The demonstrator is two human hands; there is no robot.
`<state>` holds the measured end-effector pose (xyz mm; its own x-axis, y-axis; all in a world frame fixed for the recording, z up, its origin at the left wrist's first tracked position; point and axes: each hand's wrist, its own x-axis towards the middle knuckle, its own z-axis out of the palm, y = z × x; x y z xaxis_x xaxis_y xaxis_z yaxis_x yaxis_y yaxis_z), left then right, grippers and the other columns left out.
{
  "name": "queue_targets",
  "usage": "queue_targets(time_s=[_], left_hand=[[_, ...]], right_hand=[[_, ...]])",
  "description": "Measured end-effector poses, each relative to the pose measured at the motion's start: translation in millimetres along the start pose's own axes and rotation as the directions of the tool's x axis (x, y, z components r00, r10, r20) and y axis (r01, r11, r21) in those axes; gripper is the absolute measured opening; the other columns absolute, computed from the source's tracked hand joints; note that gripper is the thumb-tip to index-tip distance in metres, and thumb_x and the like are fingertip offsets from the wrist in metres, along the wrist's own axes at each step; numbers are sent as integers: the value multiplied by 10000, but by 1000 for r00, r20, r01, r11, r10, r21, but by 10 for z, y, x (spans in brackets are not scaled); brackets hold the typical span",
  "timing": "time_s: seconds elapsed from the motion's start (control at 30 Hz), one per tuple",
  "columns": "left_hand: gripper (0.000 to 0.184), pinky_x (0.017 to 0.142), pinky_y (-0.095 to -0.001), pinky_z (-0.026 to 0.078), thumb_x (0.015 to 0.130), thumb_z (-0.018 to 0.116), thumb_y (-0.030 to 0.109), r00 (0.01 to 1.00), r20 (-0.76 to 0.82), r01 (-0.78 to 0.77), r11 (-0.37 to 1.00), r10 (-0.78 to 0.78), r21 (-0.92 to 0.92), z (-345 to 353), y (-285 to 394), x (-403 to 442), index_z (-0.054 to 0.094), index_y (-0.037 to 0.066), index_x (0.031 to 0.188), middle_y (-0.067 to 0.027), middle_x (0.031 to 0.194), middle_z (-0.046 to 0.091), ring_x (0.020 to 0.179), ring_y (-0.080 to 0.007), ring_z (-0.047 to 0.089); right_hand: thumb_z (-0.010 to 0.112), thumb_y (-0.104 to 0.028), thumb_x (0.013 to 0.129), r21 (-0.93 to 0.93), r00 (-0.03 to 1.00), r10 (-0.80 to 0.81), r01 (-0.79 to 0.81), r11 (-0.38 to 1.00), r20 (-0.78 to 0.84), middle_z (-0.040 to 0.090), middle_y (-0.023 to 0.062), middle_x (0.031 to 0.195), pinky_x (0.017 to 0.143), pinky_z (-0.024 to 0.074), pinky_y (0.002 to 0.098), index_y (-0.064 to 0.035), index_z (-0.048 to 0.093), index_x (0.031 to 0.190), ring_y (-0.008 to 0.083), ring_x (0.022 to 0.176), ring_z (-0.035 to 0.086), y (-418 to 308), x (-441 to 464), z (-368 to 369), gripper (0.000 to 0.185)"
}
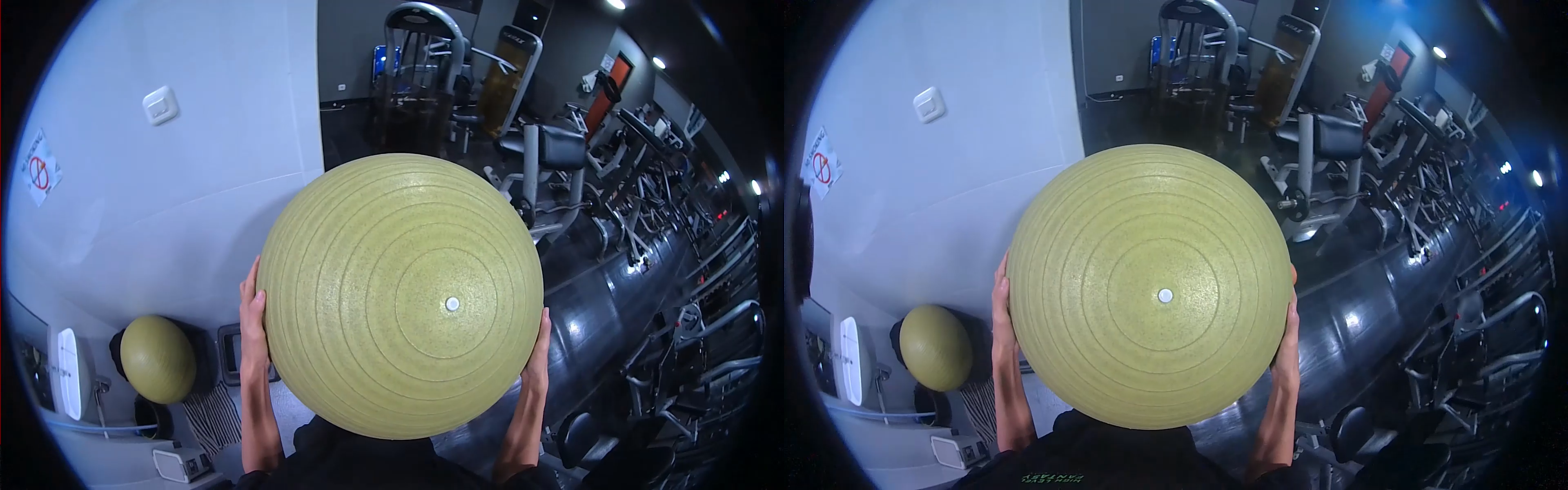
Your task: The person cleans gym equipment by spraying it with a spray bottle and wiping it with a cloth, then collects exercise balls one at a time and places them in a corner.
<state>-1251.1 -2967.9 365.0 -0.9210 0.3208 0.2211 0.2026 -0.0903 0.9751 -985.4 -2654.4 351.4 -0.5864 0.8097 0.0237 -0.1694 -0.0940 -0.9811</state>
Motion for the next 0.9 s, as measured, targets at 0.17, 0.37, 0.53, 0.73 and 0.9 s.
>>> queue_targets(time_s=[0.17,0.37,0.53,0.73,0.9], left_hand=[[694,1095,-413,245,886,389,446,999,-31,35,999,-36,-26,-468,-47,32,333,32,1441,-179,1364,374,1300,-291,355],[687,1117,-398,229,914,383,435,996,0,87,993,-88,-78,-993,-179,82,293,13,1448,-174,1457,318,1354,-287,306],[672,1116,-406,227,916,406,404,989,59,139,986,-134,-96,-1606,-317,246,283,19,1453,-169,1462,300,1360,-284,292],[730,1135,-417,210,931,351,479,977,126,175,984,-172,-15,-2289,-358,302,222,1,1466,-197,1512,237,1401,-315,225],[755,1131,-428,220,919,360,500,968,166,189,982,-190,21,-2743,-394,390,229,-9,1462,-206,1505,248,1394,-324,242]], right_hand=[[262,-532,987,-43,999,35,-37,998,-32,429,134,1413,1058,344,348,-18,365,1410,223,1280,435,-2,-70,531,673],[277,-482,997,60,995,96,-98,993,24,453,127,1381,1059,333,346,-31,387,1396,227,1260,444,164,-214,997,612],[274,-425,1012,102,997,71,-73,992,18,431,124,1389,1067,312,356,-46,378,1408,231,1281,412,380,-477,1526,558],[283,-433,1009,-38,997,51,-53,998,-64,429,111,1396,1067,308,358,-45,386,1404,230,1282,407,391,-959,2273,563],[302,-448,1003,-69,997,24,-29,997,-78,427,123,1388,1068,304,354,-51,376,1409,224,1286,397,603,-1269,2593,573]])
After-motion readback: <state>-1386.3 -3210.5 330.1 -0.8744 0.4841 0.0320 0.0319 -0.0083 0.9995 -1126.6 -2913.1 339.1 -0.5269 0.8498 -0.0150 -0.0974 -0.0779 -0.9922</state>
